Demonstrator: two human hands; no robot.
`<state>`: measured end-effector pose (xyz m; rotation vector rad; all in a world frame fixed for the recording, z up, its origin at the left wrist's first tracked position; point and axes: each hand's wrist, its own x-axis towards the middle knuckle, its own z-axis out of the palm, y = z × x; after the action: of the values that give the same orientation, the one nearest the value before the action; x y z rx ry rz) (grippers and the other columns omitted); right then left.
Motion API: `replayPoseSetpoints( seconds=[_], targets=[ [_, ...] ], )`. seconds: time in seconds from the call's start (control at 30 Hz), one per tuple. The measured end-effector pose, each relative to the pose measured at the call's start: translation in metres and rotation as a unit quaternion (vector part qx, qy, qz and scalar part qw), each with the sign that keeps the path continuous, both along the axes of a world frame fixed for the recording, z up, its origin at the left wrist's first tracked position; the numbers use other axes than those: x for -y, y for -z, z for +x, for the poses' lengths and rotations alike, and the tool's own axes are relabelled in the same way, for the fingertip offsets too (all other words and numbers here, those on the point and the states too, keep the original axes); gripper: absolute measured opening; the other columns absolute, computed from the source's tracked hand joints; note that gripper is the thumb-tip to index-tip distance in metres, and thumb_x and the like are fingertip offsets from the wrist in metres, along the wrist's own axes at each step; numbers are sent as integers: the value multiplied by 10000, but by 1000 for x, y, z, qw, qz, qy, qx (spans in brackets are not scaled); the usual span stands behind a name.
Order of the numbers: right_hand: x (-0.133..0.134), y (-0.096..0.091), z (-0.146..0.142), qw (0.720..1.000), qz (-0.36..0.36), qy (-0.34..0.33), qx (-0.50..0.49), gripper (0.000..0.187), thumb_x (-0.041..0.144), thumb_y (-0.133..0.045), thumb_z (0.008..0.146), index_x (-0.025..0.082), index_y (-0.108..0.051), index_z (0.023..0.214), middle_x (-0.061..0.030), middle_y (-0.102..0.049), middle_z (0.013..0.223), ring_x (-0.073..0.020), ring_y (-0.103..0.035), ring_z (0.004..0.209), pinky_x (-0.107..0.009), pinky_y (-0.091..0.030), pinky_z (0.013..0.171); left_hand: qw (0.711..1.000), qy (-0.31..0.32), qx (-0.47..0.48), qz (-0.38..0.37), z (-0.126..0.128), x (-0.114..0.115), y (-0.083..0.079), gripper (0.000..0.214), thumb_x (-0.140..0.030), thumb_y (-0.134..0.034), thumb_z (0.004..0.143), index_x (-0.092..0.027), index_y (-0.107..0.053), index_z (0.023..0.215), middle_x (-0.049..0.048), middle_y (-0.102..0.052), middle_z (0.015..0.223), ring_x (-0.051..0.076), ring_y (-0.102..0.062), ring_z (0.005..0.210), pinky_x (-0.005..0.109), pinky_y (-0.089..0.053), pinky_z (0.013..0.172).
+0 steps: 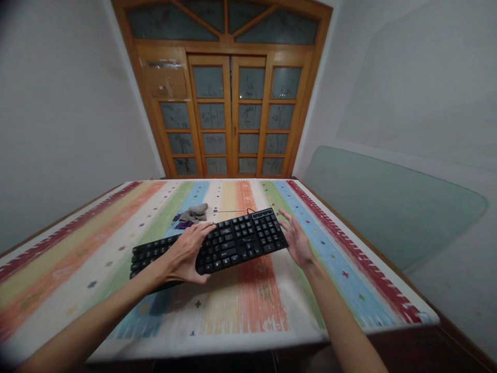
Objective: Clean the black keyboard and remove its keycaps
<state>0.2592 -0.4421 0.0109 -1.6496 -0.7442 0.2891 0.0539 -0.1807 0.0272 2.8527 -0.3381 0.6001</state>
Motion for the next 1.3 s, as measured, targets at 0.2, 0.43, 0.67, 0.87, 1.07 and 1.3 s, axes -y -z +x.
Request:
replayPoseSetpoints(
  seconds=[0.2,0.43,0.67,0.87,1.07,1.3],
  targets=[
    [17,33,9,995,-28,35,-86,573,536,-226,945,222,-419,1383,-106,-681,1156,-245,-679,969,-366,-549,770,997,49,-52,-15,16,7,31,1125,-444,-761,451,-164,-256,1417,167,-402,1372,367,-418,1216,501,-339,1072],
    [19,61,29,988,-83,74,-106,429,542,-468,846,185,-643,1006,-87,-697,813,-178,-622,620,-247,-457,471,992,69,-101,-20,23,2,53,1119,-452,-763,434,-167,-283,1403,171,-423,1346,373,-437,1185,512,-353,1041],
    [6,71,54,958,-217,134,126,364,471,-469,813,187,-669,707,-81,-695,743,-217,-629,662,-311,-478,607,985,86,-146,-28,39,-7,65,1146,-455,-787,388,-145,-321,1388,172,-473,1322,367,-488,1141,485,-392,1009],
    [-22,55,72,912,-231,202,273,297,347,-467,812,178,-711,823,-89,-703,864,-227,-620,769,-351,-477,773,981,98,-164,-38,56,-8,73,1191,-491,-785,417,-168,-277,1444,177,-503,1334,383,-527,1142,498,-393,1006],
    [-76,31,76,911,-196,122,342,247,287,-488,837,165,-698,877,-80,-687,889,-187,-589,723,-318,-462,781,984,50,-166,-33,42,-11,66,1250,-600,-760,506,-151,-159,1507,216,-335,1505,416,-346,1355,574,-218,1126],
    [-161,28,73,870,-280,-16,406,292,192,-484,863,123,-654,1090,-115,-656,1121,-215,-578,1046,-306,-418,945,970,-142,-109,-167,-10,-57,55,921,-646,-568,787,-159,-240,1497,176,-320,1531,344,-322,1398,512,-246,1154]
  ],
)
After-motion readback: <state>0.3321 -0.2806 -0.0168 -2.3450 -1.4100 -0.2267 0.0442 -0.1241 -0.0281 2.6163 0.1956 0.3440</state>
